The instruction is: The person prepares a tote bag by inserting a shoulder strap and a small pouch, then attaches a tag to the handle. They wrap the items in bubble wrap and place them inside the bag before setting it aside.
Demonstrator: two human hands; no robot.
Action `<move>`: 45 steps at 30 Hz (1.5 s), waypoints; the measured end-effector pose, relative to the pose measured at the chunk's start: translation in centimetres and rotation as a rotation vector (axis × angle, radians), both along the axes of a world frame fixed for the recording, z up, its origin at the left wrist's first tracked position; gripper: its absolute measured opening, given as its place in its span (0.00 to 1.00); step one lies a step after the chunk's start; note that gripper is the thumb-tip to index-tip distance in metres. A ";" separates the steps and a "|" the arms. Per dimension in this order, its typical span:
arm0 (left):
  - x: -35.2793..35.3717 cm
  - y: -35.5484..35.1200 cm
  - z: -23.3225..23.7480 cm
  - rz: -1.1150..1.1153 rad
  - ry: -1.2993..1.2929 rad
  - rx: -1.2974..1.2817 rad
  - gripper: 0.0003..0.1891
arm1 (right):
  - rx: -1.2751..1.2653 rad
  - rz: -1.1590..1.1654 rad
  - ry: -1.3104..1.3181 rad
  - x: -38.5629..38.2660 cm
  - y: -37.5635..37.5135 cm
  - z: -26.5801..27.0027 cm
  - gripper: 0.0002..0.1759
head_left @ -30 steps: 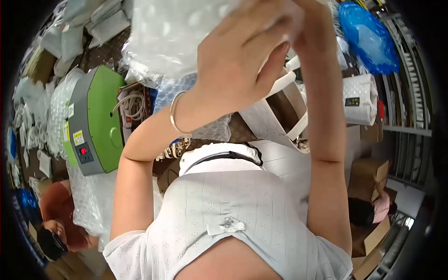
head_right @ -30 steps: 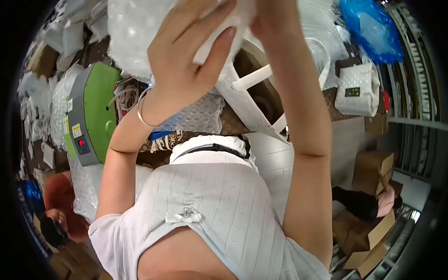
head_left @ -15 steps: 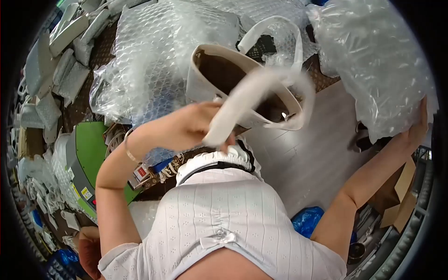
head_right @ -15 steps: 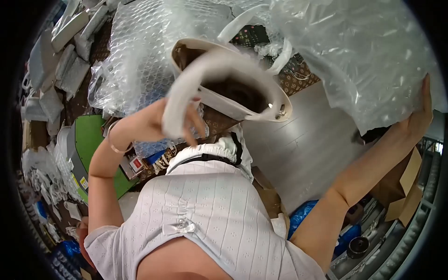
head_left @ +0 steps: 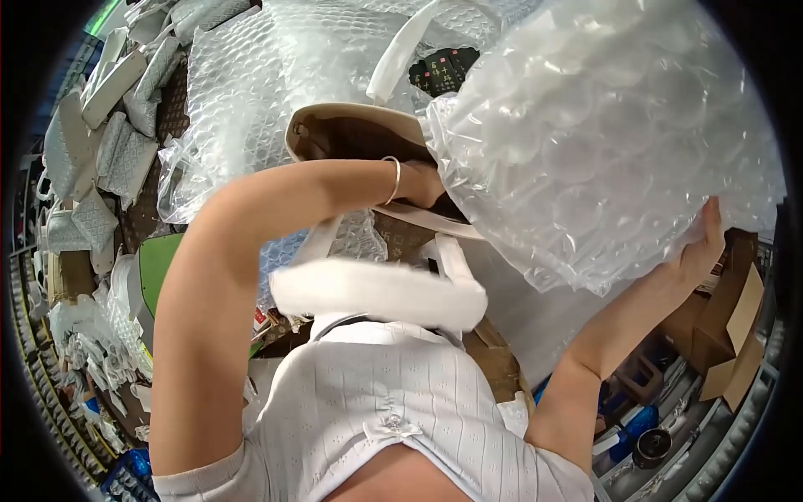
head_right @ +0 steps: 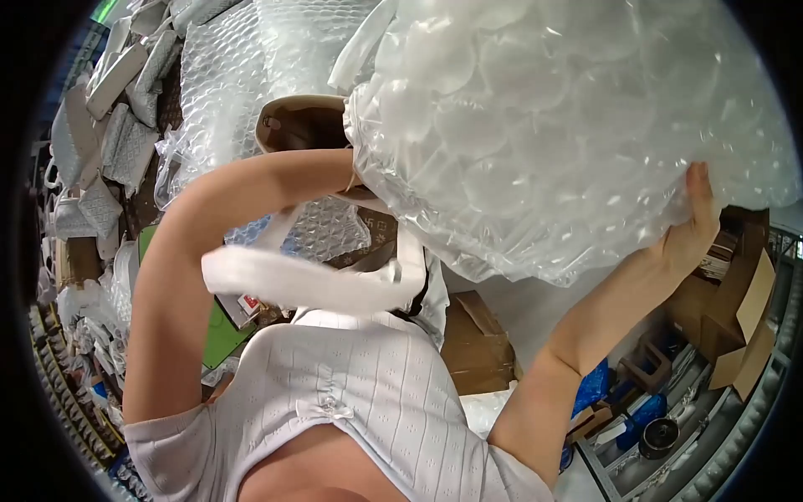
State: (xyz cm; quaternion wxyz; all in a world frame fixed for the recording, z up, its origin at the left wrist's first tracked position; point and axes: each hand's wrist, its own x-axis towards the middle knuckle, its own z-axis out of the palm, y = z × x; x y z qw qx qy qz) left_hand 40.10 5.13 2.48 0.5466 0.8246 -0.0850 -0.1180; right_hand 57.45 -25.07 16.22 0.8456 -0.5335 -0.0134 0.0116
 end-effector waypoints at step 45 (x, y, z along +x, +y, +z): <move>-10.7 -0.9 -2.6 0.489 -0.667 1.027 0.18 | -1.286 1.070 -1.055 -4.4 13.0 -4.7 0.22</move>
